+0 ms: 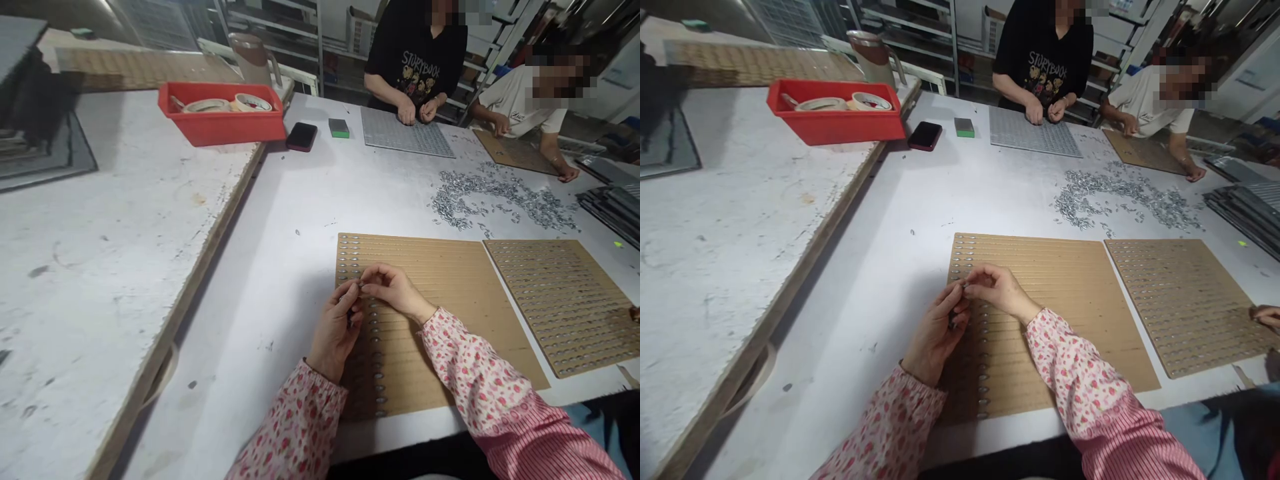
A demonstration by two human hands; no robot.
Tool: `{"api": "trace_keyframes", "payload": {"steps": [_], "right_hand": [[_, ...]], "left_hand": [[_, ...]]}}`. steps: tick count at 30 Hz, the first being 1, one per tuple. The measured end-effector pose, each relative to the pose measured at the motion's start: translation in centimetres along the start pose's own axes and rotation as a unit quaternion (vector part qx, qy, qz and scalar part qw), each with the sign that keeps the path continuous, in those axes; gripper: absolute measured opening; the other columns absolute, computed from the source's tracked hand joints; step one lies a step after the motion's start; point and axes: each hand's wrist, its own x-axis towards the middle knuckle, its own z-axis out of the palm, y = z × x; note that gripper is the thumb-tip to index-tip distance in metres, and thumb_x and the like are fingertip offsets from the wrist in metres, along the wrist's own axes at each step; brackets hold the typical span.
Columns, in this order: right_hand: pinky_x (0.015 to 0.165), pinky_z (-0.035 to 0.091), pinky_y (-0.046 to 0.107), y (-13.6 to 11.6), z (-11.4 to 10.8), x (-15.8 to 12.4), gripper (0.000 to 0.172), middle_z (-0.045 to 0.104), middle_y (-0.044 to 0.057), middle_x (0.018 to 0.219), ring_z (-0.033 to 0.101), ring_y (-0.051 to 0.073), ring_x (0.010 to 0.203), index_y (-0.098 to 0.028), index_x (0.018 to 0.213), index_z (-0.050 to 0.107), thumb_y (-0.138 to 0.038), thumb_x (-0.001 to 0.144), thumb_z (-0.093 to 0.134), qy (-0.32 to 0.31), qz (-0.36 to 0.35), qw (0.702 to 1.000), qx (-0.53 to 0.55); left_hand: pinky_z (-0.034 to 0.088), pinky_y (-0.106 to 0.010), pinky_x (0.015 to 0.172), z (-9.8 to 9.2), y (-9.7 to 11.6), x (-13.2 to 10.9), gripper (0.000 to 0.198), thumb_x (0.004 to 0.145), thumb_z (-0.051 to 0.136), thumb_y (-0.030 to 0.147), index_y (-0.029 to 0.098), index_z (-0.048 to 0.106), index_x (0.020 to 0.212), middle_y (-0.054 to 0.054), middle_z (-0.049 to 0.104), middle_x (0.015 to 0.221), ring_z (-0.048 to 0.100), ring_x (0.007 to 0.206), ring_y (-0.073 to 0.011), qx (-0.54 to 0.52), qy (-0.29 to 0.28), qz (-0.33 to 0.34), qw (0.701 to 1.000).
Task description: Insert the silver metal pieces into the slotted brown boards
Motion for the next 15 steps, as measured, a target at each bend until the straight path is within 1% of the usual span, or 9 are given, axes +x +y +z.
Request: {"api": "trace_keyframes", "payload": {"steps": [3,6,9,11,13,15], "right_hand": [[0.066,0.048,0.024,0.3,0.8,-0.2,0.031,0.063,-0.001,0.073,0.057,0.010,0.067,-0.018,0.076,0.062,-0.041,0.064,0.080,0.031,0.008,0.999,0.040],[0.065,0.048,0.024,0.8,1.0,-0.2,0.034,0.063,-0.002,0.073,0.057,0.010,0.067,-0.019,0.079,0.063,-0.043,0.063,0.081,0.065,0.015,0.995,0.070],[0.068,0.049,0.024,1.0,1.0,-0.4,0.035,0.064,-0.001,0.075,0.058,0.010,0.069,-0.019,0.079,0.064,-0.042,0.060,0.082,0.060,0.026,0.994,0.086],[0.069,0.049,0.025,0.9,1.1,-0.6,0.036,0.063,-0.001,0.076,0.058,0.011,0.070,-0.019,0.077,0.063,-0.043,0.059,0.083,0.063,0.026,0.994,0.087],[0.069,0.050,0.027,0.9,1.3,-0.7,0.037,0.063,0.000,0.076,0.058,0.012,0.072,-0.020,0.075,0.062,-0.045,0.058,0.082,0.083,0.015,0.993,0.077],[0.069,0.049,0.027,0.8,1.3,-0.7,0.036,0.063,0.001,0.077,0.057,0.013,0.073,-0.021,0.074,0.061,-0.048,0.061,0.080,0.101,-0.003,0.993,0.057]], "left_hand": [[0.026,-0.011,0.038,0.0,-0.1,0.1,0.034,0.056,0.087,0.019,0.011,0.069,0.083,0.004,0.050,0.064,0.040,0.050,-0.0020,0.002,0.001,0.005,1.000],[0.026,-0.011,0.038,0.0,-0.2,0.1,0.036,0.056,0.086,0.018,0.011,0.070,0.087,0.004,0.051,0.063,0.041,0.051,-0.0023,0.004,0.005,0.003,1.000],[0.026,-0.011,0.038,0.1,-0.2,0.0,0.035,0.057,0.085,0.017,0.010,0.070,0.088,0.003,0.051,0.065,0.040,0.051,-0.0020,-0.013,-0.003,0.000,1.000],[0.026,-0.010,0.038,0.2,-0.1,-0.1,0.033,0.059,0.085,0.017,0.010,0.069,0.088,0.003,0.051,0.066,0.040,0.051,-0.0019,-0.022,-0.013,-0.006,1.000],[0.026,-0.010,0.038,0.3,-0.1,-0.2,0.031,0.061,0.084,0.017,0.010,0.069,0.087,0.003,0.051,0.066,0.040,0.051,-0.0022,-0.020,-0.017,-0.008,1.000],[0.028,-0.010,0.037,0.3,-0.1,-0.2,0.030,0.064,0.081,0.018,0.010,0.069,0.090,0.002,0.052,0.068,0.041,0.051,-0.0023,-0.018,-0.015,-0.006,1.000]]}}
